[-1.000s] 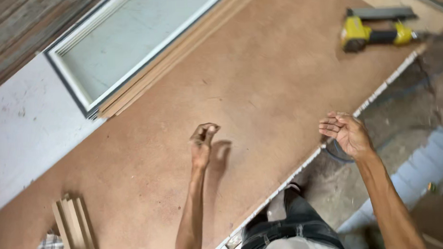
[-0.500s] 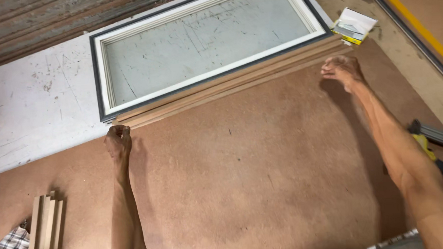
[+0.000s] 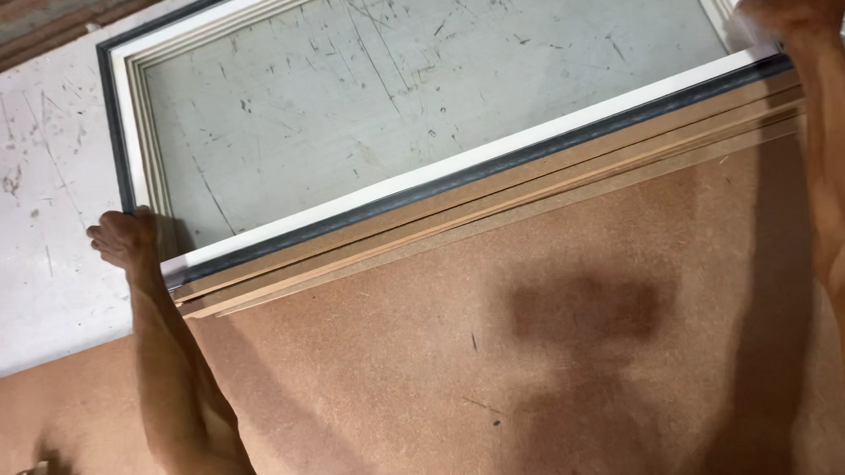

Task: The person places thin wooden strips along the edges of a window frame and secures them using a yellow pneumatic nail gun. They repeat this process for multiple frames, stacking completed units aside.

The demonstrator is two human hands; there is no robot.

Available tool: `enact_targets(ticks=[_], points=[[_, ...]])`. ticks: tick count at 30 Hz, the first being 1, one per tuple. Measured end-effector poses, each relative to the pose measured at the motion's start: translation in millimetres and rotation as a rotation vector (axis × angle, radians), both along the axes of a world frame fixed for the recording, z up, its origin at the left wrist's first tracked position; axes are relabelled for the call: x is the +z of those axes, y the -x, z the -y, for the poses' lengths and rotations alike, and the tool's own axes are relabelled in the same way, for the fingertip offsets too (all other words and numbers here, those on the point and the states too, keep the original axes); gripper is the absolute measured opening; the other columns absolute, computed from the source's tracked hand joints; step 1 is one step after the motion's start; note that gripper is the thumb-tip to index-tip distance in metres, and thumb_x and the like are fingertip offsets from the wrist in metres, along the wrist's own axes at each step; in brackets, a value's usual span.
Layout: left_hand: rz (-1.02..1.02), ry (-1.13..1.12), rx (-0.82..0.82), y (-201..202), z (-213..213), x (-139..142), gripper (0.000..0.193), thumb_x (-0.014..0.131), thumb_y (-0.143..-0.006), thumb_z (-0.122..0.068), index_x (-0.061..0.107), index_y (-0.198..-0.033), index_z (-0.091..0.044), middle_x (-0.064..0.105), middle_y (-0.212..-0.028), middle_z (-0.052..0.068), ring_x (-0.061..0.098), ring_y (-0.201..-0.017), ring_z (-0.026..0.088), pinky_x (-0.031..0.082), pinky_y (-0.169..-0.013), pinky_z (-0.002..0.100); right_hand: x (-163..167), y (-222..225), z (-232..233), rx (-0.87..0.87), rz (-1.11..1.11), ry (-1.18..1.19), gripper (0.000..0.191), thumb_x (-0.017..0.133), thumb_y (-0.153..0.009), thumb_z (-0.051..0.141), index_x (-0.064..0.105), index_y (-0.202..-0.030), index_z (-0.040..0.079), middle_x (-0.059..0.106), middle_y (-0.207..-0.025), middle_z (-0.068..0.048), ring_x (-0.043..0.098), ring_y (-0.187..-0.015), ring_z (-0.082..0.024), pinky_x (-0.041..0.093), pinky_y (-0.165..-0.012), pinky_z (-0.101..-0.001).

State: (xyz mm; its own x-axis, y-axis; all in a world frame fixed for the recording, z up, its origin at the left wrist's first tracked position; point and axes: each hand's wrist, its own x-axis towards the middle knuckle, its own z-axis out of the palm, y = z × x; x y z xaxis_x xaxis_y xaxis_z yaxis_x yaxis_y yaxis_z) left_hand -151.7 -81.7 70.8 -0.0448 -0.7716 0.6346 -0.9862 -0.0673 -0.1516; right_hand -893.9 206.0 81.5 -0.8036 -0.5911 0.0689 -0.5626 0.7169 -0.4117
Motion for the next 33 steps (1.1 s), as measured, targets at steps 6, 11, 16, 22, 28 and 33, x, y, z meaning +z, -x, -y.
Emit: enact_targets(ticks=[6, 11, 16, 22, 28, 33], points=[[-0.819, -0.521, 0.163, -29, 4, 8, 0.035, 0.071, -0.087, -0.015, 0.049, -0.06, -0.015, 0.048, -0.057, -0.001, 0.038, -0.044, 0.011, 0.03, -0.039, 0.035, -12, 15, 9, -0.04, 0.002, 0.109, 0.046, 0.085, -0.092, 0.041, 0.07, -0.097, -0.001, 0.071, -0.097, -0.013, 0.07, -0.082, -0.025, 0.059, -0.075, -0.0356], [-0.986, -0.416, 0.207, -64, -28, 48, 0.053, 0.074, -0.093, -0.018, 0.044, -0.05, -0.016, 0.049, -0.048, -0.005, 0.037, -0.038, 0.004, 0.028, -0.034, 0.027, -15, 9, -36, 0.054, -0.007, 0.296, 0.037, 0.082, -0.095, 0.034, 0.07, -0.1, -0.001, 0.071, -0.096, -0.01, 0.067, -0.082, -0.02, 0.056, -0.074, -0.0315], [-1.294, -0.223, -0.276, -178, -154, 48, 0.048, 0.069, -0.097, -0.002, 0.042, -0.06, -0.014, 0.042, -0.055, -0.002, 0.035, -0.043, 0.008, 0.027, -0.041, 0.028, -33, -26, -171, 0.113, 0.157, 0.511, 0.029, 0.079, -0.098, 0.026, 0.07, -0.103, -0.001, 0.07, -0.095, -0.006, 0.065, -0.081, -0.015, 0.052, -0.073, -0.0273], [-1.137, -0.134, -0.207, -336, -364, 6, 0.05, 0.078, -0.097, -0.016, 0.044, -0.06, -0.013, 0.044, -0.054, -0.001, 0.037, -0.048, 0.01, 0.029, -0.047, 0.032, -81, -131, -438, -0.024, 0.437, 0.568, 0.019, 0.075, -0.101, 0.017, 0.07, -0.107, 0.0, 0.069, -0.095, -0.002, 0.063, -0.08, -0.01, 0.048, -0.073, -0.0224], [-1.014, -0.275, 0.14, -380, -509, -31, 0.046, 0.077, -0.091, -0.038, 0.05, -0.062, -0.015, 0.049, -0.054, -0.002, 0.039, -0.044, 0.011, 0.034, -0.043, 0.034, -103, -224, -615, -0.085, 0.441, 0.464, 0.014, 0.073, -0.104, 0.011, 0.07, -0.108, -0.002, 0.067, -0.094, 0.0, 0.059, -0.08, -0.006, 0.045, -0.072, -0.0192], [-0.927, -0.3, 0.263, -347, -554, -49, 0.038, 0.078, -0.088, -0.039, 0.064, -0.078, -0.005, 0.059, -0.063, 0.005, 0.054, -0.057, 0.019, 0.047, -0.054, 0.044, -112, -227, -629, -0.054, 0.243, 0.377, 0.021, 0.074, -0.101, 0.009, 0.074, -0.111, -0.009, 0.066, -0.091, -0.002, 0.059, -0.079, -0.008, 0.046, -0.073, -0.0238]])
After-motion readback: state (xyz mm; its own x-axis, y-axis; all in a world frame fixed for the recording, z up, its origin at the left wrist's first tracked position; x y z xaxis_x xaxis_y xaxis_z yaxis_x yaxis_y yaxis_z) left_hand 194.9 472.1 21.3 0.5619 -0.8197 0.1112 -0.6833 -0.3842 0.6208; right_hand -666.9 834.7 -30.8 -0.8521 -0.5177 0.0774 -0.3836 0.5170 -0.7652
